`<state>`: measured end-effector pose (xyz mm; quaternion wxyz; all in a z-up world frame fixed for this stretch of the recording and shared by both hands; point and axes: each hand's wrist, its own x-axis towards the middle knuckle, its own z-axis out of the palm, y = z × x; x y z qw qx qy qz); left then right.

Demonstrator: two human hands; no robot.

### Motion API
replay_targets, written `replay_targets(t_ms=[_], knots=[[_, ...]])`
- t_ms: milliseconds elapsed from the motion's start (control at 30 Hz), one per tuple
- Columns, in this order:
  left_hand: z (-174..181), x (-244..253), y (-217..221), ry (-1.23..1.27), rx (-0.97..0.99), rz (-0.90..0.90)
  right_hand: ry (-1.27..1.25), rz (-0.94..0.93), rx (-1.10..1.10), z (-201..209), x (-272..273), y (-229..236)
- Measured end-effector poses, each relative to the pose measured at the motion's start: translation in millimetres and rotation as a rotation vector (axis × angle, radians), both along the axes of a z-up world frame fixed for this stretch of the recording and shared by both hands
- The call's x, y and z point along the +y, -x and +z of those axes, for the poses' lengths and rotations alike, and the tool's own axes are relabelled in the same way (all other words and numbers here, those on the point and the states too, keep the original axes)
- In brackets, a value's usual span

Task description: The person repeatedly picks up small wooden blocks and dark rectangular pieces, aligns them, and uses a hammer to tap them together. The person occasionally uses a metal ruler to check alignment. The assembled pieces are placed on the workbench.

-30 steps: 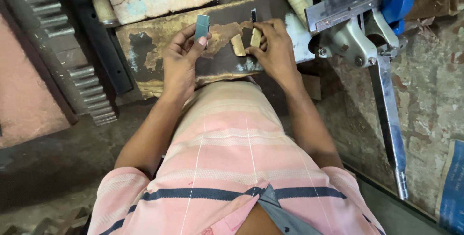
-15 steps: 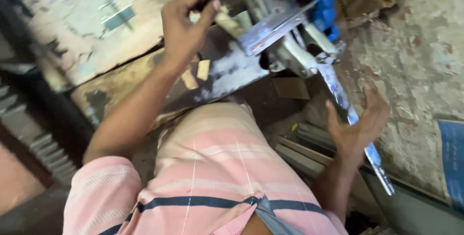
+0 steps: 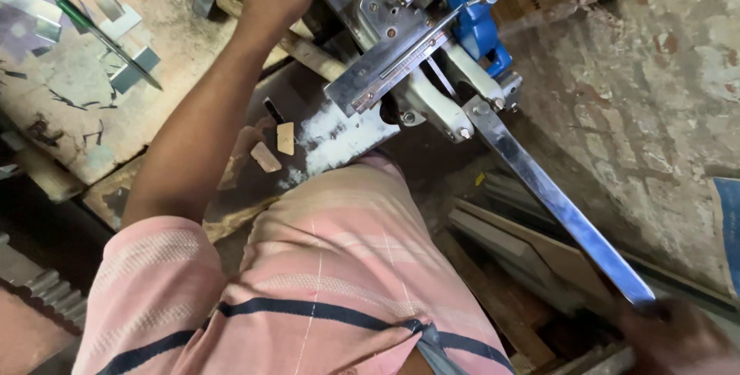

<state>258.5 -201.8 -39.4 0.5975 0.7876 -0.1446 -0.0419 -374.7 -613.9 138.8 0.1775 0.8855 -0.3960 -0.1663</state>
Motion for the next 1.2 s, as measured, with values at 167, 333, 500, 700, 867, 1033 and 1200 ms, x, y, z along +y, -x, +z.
replay_targets(t_ms=[167,333,500,700,867,1033,1200], knots=[[17,-5,3,0.182,-0.057,-0.078,0.053,0.031,0.064,-12,0,0],[37,-1,13,0.034,-0.377,-0.153,0.107,0.053,0.103,-17,4,-14],[54,-2,16,-0.124,-0.596,-0.106,0.149,0.045,0.137,-35,12,-4],[57,-4,11,-0.103,-0.595,-0.127,0.155,0.060,0.178,14,40,-49],[56,-1,12,-0.140,-0.655,-0.117,-0.253,0.383,0.252,66,18,-64],[55,-3,5,-0.116,-0.693,-0.118,0.096,-0.048,0.186,6,24,-9],[44,8,-2,-0.081,-0.601,-0.246,0.028,-0.126,0.288,8,-23,9]])
